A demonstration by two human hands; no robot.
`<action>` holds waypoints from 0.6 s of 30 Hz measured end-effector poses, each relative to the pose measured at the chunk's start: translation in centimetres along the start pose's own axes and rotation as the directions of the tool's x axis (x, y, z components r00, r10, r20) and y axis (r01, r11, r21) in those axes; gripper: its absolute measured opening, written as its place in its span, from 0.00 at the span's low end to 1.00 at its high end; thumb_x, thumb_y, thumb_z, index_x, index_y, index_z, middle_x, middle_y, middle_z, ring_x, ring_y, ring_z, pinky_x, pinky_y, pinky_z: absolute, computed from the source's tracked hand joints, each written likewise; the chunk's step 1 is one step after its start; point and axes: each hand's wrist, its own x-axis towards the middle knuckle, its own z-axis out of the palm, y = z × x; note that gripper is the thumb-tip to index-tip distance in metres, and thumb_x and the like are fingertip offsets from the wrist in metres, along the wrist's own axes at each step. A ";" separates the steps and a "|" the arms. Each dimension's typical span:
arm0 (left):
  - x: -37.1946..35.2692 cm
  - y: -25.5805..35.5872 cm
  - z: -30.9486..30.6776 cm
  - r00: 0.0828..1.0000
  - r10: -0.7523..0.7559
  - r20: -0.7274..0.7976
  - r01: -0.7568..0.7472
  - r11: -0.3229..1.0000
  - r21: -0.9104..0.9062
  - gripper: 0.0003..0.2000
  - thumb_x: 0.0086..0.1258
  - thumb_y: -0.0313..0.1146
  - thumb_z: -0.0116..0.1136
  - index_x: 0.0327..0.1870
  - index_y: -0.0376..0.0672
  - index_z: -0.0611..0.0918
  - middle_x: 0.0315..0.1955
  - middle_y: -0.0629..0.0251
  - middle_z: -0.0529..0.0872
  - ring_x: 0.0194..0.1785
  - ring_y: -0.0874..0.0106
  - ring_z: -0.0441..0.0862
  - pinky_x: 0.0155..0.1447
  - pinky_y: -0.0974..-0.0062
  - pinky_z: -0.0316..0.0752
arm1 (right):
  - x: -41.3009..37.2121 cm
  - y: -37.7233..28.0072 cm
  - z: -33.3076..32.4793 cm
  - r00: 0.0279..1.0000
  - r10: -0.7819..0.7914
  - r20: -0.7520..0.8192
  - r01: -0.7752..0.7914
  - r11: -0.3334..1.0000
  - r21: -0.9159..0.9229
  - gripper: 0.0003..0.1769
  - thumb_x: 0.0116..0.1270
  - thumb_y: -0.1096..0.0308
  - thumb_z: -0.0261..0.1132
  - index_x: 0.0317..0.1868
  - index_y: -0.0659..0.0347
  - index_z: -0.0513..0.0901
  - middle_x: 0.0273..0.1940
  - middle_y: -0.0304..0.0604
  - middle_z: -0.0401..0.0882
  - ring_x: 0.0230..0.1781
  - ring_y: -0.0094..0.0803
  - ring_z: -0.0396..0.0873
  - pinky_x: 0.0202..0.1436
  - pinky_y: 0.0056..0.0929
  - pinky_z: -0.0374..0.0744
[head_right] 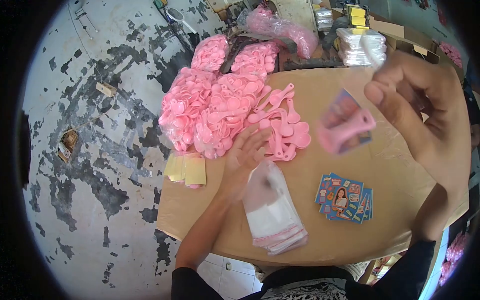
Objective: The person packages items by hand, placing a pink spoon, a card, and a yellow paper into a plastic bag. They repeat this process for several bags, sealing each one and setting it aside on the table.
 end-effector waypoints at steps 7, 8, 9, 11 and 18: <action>-1.9 3.2 9.7 0.958 0.114 0.262 -0.236 0.834 0.499 0.29 0.70 0.35 0.61 0.68 0.35 0.64 0.66 0.55 0.71 0.70 0.66 0.68 0.71 0.65 0.63 | -0.3 -0.4 3.8 0.986 0.000 0.167 -0.009 0.998 0.054 0.06 0.65 0.72 0.64 0.33 0.67 0.80 0.24 0.37 0.79 0.16 0.23 0.70 0.22 0.21 0.70; -1.8 3.1 10.0 0.968 -0.003 0.251 -0.121 0.872 0.475 0.27 0.72 0.35 0.59 0.67 0.35 0.65 0.65 0.54 0.73 0.68 0.65 0.70 0.69 0.66 0.65 | -0.1 -0.1 4.2 0.981 0.012 0.194 -0.032 0.994 0.100 0.07 0.65 0.71 0.65 0.35 0.67 0.81 0.25 0.38 0.80 0.17 0.25 0.71 0.23 0.21 0.71; -1.7 3.0 10.2 0.963 -0.119 0.242 -0.003 0.893 0.449 0.25 0.73 0.35 0.57 0.66 0.34 0.67 0.63 0.54 0.74 0.67 0.65 0.72 0.68 0.67 0.68 | 0.2 0.3 4.6 0.975 0.021 0.223 -0.055 0.988 0.146 0.08 0.64 0.69 0.67 0.38 0.67 0.81 0.27 0.39 0.81 0.18 0.27 0.73 0.25 0.22 0.73; -1.6 3.2 9.6 0.935 -0.254 0.247 0.228 0.965 0.131 0.21 0.75 0.33 0.53 0.65 0.33 0.68 0.61 0.54 0.77 0.63 0.65 0.76 0.64 0.69 0.72 | 1.2 1.6 6.2 0.983 -0.129 -0.133 0.139 0.988 0.071 0.14 0.66 0.63 0.65 0.43 0.67 0.82 0.28 0.47 0.83 0.20 0.34 0.78 0.28 0.29 0.76; -2.4 3.2 7.3 0.948 -0.254 0.193 0.264 0.964 -0.028 0.18 0.80 0.34 0.45 0.65 0.35 0.68 0.56 0.58 0.80 0.56 0.71 0.80 0.57 0.74 0.77 | 0.9 2.6 5.5 0.880 0.161 0.447 -0.321 0.896 0.308 0.14 0.65 0.73 0.67 0.51 0.63 0.80 0.34 0.43 0.83 0.30 0.18 0.77 0.35 0.23 0.77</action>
